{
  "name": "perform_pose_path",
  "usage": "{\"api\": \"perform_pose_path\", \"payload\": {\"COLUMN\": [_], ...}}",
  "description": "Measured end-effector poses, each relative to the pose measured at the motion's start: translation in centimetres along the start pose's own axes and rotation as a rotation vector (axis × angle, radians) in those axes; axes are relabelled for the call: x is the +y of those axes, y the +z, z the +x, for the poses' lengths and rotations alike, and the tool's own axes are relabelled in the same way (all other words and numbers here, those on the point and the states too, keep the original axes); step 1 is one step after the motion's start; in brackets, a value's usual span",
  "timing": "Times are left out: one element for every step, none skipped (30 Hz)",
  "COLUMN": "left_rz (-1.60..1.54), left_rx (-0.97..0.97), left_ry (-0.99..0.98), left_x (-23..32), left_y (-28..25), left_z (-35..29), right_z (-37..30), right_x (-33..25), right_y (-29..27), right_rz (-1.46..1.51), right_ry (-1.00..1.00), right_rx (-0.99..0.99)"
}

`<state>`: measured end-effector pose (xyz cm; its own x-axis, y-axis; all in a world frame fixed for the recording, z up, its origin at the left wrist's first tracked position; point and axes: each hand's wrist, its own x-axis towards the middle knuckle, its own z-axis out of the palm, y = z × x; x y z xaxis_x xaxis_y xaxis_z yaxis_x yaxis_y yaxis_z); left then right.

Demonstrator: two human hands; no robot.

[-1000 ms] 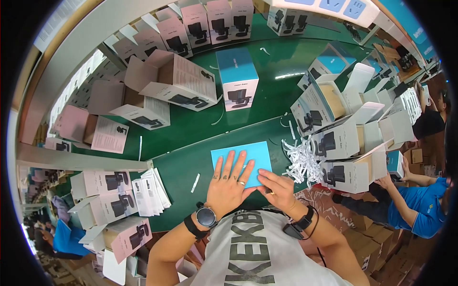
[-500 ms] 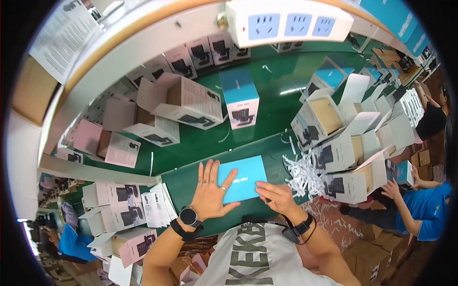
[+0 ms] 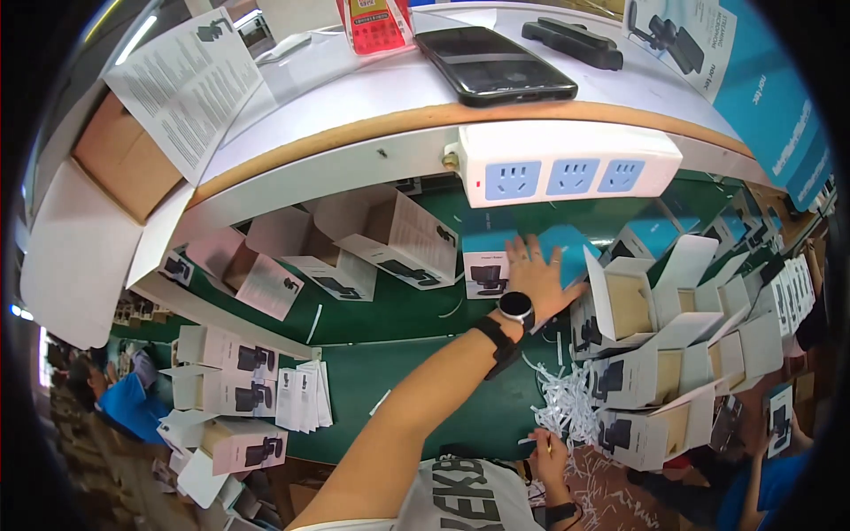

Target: The person packs a microphone by placing a manual into a box, closing the lid, and using a tool to seal it with tape. They repeat this process for several more units, setting each finished box aside on a shelf.

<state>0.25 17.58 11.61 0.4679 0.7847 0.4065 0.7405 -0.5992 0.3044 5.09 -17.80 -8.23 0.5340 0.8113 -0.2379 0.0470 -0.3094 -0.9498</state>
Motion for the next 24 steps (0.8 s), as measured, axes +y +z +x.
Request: {"api": "perform_pose_path", "payload": {"left_rz": [-0.072, -0.150, -0.158, -0.175, 0.058, 0.195, 0.302, 0.822, 0.597, 0.558, 0.476, 0.454, 0.457, 0.452, 0.437, 0.434, 0.438, 0.357, 0.287, 0.240, 0.187, 0.138, 0.085, 0.078], "left_rx": [-0.006, -0.019, 0.118, 0.254, -0.127, -0.434, -0.415, 0.202, -0.431, -0.052, -0.198, -0.322, -0.319, -0.322, -0.325, -0.329, -0.331, -0.236, -0.136, -0.089, -0.042, -0.065, -0.090, -0.085], "left_ry": [0.015, 0.035, 0.099, 0.165, 0.113, 0.395, 0.311, 0.202, -0.004, -0.008, -0.048, -0.127, -0.129, -0.087, -0.027, 0.034, 0.080, 0.164, 0.242, 0.313, 0.384, 0.399, 0.416, 0.413], "left_x": [0.2, 0.2, -1.3, -4.0, -7.1, -12.1, -24.6, -38.3, -38.9, -35.2, -34.8, -34.9, -34.4, -32.3, -29.4, -26.3, -24.2, -23.0, -22.1, -21.2, -20.5, -20.0, -19.2, -18.2], "left_y": [0.5, 1.3, 1.7, 1.9, 0.6, -0.3, 0.4, -6.1, -8.1, -6.9, -4.3, -6.4, -7.6, -8.9, -9.8, -10.8, -12.2, -12.9, -14.3, -15.9, -16.8, -17.3, -17.4, -17.2], "left_z": [1.0, 2.0, 2.9, 3.6, 3.9, 5.1, 3.7, -1.4, -2.2, -1.5, -0.7, -1.3, -2.5, -3.4, -3.6, -3.8, -4.8, -6.7, -9.0, -11.4, -13.8, -16.3, -18.5, -20.1], "right_z": [-0.2, -0.6, -1.5, -2.6, -3.9, -5.0, -4.1, -2.9, -2.4, -2.0, 0.0, 3.7, 7.8, 11.4, 15.5, 19.6, 22.8, 24.9, 27.1, 28.8, 30.1, 31.3, 31.8, 32.7], "right_x": [0.6, 1.2, 2.2, 3.1, 4.0, 4.8, 4.3, 3.8, 3.9, 3.8, 3.7, 0.6, -1.3, -3.9, -5.0, -5.5, -7.3, -8.6, -8.8, -9.1, -9.1, -8.4, -7.5, -5.7], "right_y": [-0.1, -0.1, -0.2, -0.3, -0.7, -0.9, 1.0, 3.3, 2.6, 2.0, 1.6, 2.8, 4.1, 5.2, 5.7, 5.8, 6.3, 6.9, 7.6, 7.6, 6.8, 6.5, 5.9, 4.8], "right_rz": [0.040, 0.080, 0.085, 0.165, 0.245, 0.328, 0.359, 0.290, 0.179, 0.059, -0.097, -0.229, -0.288, -0.419, -0.445, -0.440, -0.264, -0.237, -0.200, -0.202, -0.217, -0.226, -0.231, -0.270], "right_ry": [0.036, 0.078, 0.086, 0.171, 0.261, 0.346, 0.320, 0.173, 0.079, -0.005, -0.154, -0.334, -0.522, -0.629, -0.561, -0.574, -0.605, -0.594, -0.590, -0.591, -0.508, -0.430, -0.431, -0.329], "right_rx": [0.000, 0.008, 0.028, 0.054, 0.097, 0.147, 0.016, -0.191, -0.154, -0.136, -0.038, -0.004, 0.010, 0.062, 0.062, 0.154, 0.169, 0.225, 0.276, 0.271, 0.253, 0.228, 0.221, 0.304]}}
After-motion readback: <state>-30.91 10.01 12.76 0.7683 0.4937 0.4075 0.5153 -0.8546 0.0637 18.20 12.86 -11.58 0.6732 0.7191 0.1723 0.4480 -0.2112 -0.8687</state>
